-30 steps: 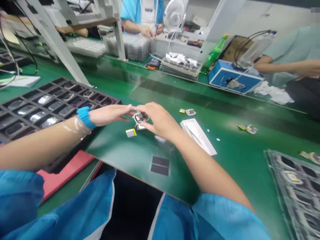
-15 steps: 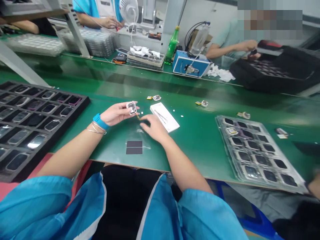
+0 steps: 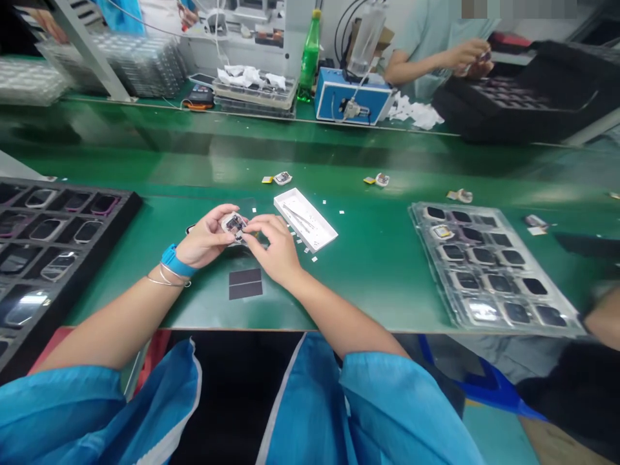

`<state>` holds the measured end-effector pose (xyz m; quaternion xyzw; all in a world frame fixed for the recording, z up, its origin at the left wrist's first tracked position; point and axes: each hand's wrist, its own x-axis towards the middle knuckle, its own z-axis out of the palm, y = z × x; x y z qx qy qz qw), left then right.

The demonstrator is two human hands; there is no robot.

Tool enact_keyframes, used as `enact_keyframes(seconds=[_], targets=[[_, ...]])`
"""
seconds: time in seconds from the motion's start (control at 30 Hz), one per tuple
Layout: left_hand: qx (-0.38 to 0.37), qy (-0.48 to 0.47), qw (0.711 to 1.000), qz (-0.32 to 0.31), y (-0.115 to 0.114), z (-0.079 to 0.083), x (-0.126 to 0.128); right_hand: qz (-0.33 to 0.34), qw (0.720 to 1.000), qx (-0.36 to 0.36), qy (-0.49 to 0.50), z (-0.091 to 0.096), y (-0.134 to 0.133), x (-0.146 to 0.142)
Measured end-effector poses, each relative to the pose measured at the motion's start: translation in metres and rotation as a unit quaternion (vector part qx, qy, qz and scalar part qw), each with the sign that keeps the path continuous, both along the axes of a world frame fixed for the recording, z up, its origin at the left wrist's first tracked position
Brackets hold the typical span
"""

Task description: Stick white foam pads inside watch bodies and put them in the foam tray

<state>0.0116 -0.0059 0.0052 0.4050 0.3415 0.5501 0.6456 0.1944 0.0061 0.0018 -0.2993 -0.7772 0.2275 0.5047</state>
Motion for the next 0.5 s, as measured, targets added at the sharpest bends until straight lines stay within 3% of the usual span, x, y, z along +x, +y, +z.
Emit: enact_keyframes(seconds=[0.5], targets=[[0.079, 0.085, 0.99, 0.083, -0.006, -0.005, 0.014, -0.067, 0.988, 0.112, -0.08, -0.005, -0.005, -0.002]])
